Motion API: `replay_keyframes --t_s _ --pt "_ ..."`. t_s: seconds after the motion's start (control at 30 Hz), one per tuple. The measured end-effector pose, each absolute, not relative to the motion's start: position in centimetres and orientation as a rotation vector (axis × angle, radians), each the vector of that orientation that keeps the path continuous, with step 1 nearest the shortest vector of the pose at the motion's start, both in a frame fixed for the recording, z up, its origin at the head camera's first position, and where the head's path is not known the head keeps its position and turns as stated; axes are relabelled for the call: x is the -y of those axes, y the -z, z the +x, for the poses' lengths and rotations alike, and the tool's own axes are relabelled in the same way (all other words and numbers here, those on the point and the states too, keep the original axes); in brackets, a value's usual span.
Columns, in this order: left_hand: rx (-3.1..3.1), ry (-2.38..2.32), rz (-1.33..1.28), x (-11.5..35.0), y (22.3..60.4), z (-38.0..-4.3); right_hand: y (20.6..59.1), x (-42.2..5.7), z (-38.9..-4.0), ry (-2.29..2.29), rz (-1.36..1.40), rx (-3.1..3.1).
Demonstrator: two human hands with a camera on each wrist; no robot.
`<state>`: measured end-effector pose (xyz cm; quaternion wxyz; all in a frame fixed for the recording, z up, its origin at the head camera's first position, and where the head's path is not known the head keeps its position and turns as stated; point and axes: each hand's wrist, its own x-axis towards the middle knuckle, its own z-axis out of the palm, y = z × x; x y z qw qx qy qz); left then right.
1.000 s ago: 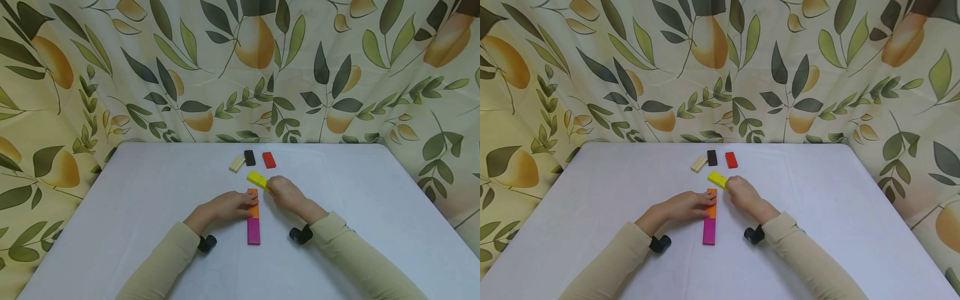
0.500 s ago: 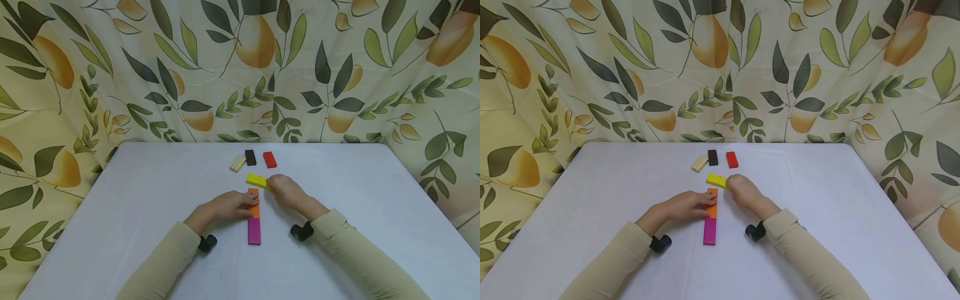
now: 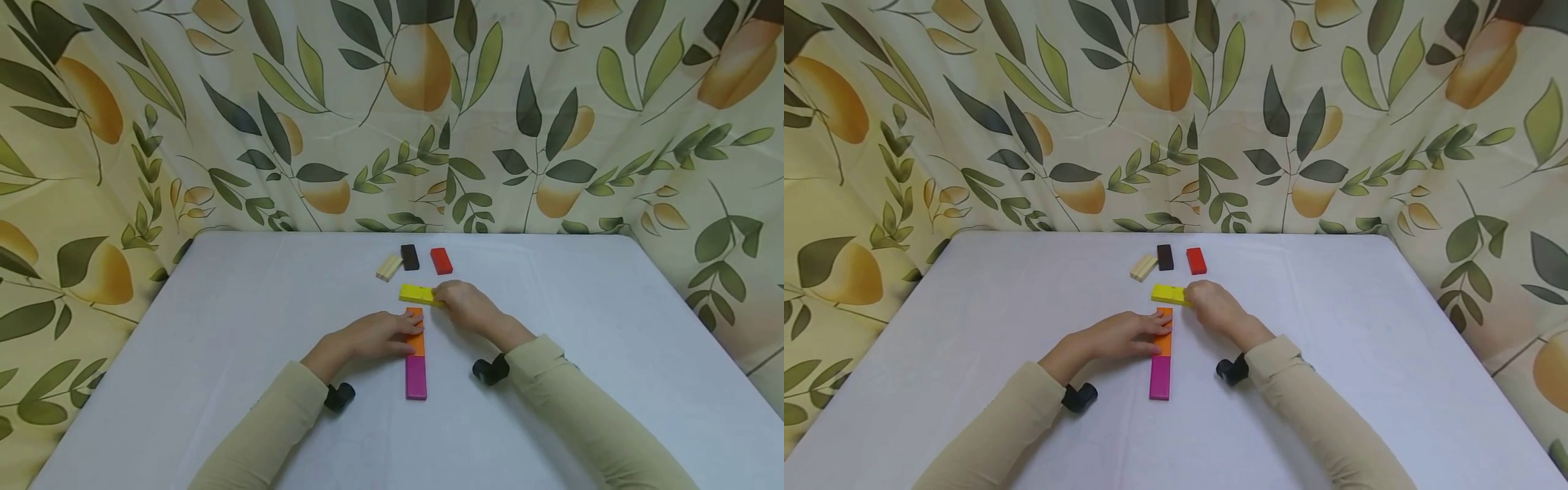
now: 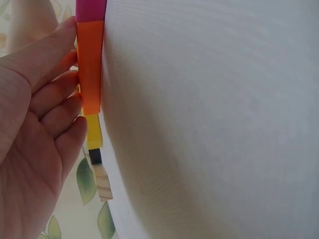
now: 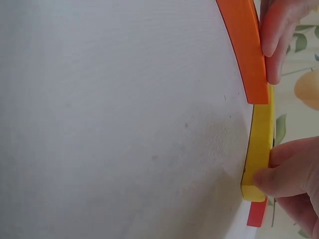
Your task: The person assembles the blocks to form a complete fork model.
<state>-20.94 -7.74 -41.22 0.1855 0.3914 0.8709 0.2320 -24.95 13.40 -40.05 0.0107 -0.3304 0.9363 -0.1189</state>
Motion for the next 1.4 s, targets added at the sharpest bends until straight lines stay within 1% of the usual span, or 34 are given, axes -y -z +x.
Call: replay_keyframes --t_s 0.23,1.0,1.4 --pt "-2.461 -0.647 1.090 7.8 41.0 -21.0 39.9 -12.9 -25.3 0.361 -1.074 -2.918" --pt "-2.459 -0.630 1.081 7.6 40.9 -20.8 40.1 -12.1 -25.0 0.380 -1.050 -2.877" --pt "-2.464 -0.633 1.083 7.6 40.9 -20.7 39.9 -12.2 -24.7 0.398 -1.112 -2.868"
